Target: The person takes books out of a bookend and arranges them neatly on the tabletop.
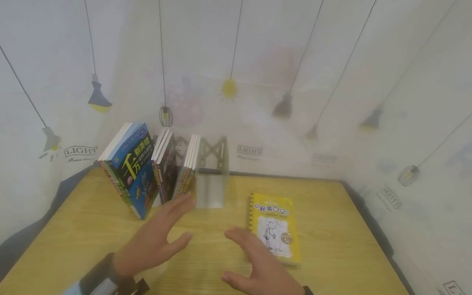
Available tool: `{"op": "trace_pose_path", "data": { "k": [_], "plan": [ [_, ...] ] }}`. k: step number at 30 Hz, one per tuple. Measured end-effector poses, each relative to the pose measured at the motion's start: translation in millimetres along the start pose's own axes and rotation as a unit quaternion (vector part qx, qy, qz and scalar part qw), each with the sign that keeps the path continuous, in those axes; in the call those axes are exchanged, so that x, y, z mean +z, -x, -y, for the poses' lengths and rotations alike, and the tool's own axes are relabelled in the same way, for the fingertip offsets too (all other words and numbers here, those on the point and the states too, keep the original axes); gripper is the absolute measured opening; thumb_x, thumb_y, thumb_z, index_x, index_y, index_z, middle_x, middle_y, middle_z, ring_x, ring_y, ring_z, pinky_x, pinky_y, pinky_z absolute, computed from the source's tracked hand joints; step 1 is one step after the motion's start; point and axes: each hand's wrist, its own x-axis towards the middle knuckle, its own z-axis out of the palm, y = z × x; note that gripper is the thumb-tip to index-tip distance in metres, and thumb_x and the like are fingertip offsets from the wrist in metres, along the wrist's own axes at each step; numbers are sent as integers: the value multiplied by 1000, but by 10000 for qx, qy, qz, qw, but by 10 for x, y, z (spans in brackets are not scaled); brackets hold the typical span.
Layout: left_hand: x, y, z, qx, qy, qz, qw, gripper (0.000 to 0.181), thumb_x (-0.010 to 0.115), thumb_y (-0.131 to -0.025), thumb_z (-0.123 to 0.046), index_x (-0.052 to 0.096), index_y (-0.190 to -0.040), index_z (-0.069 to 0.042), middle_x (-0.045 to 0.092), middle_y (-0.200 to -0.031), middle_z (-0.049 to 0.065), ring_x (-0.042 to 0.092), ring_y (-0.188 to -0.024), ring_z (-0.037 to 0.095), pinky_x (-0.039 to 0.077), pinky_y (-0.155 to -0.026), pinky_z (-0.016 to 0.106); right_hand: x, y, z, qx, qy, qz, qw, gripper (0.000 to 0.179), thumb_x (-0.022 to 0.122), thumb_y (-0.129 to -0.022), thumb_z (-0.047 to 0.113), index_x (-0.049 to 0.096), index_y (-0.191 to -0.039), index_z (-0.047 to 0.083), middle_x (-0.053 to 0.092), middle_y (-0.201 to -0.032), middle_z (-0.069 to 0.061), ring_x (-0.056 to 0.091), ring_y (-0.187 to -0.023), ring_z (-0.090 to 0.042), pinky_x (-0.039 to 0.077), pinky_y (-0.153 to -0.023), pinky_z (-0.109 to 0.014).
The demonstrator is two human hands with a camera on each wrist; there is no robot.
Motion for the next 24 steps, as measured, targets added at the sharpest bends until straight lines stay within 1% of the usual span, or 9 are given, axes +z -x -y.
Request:
{"op": "trace_pose_path", "data": {
  "k": [3,7,12,14,18,21,24],
  "plan": [
    [-4,-150,56,295,-340,-251,9987,67,67,-96,-31,38,-155,-18,39,-157,15,42,-142,34,43,-107,57,-1,8,-4,119,-68,80,9999,71,74,-90,45,37,-151,43,40,-155,12,42,-142,-20,48,-105,-42],
    [-21,-360,126,642,-739,-509,9939,64,70,-93,-26,44,-150,-9,42,-153,20,44,-140,37,43,-108,56,-5,18,-23,260,-130,181,9994,71,73,-90,47,37,-150,44,38,-155,15,41,-143,-20,48,-105,-41],
    [-36,-606,231,879,-1149,-683,9871,62,68,-93,-24,46,-148,-5,46,-148,22,47,-136,37,43,-109,53,-14,31,-54,102,-85,189,9997,71,73,-91,45,37,-151,42,39,-156,14,40,-144,-21,48,-104,-38],
    [-39,-694,248,949,-1276,-741,9845,60,67,-93,-23,48,-146,-3,48,-146,22,47,-135,37,44,-109,51,-16,33,-60,77,-97,201,9997,70,73,-91,45,37,-151,42,39,-155,14,40,-144,-20,48,-105,-38],
    [-10,-881,244,983,-1455,-810,9811,57,65,-94,-25,51,-144,-3,47,-148,21,44,-139,37,39,-114,50,-18,35,-62,145,-120,228,9996,68,72,-92,44,37,-151,42,39,-154,15,40,-143,-20,48,-105,-39],
    [26,-1032,236,993,-1614,-768,9789,55,60,-97,-28,51,-145,-4,46,-150,21,41,-141,38,35,-116,52,-16,40,-65,104,-82,182,9997,66,71,-93,43,38,-150,43,40,-154,16,41,-143,-19,48,-105,-40],
    [61,-1156,241,939,-1793,-667,9770,54,56,-99,-31,50,-146,-5,46,-151,22,41,-142,40,35,-115,57,-13,49,-69,-66,-28,58,10000,65,71,-94,39,39,-150,41,42,-153,14,42,-142,-19,49,-104,-40]
  ]
}}
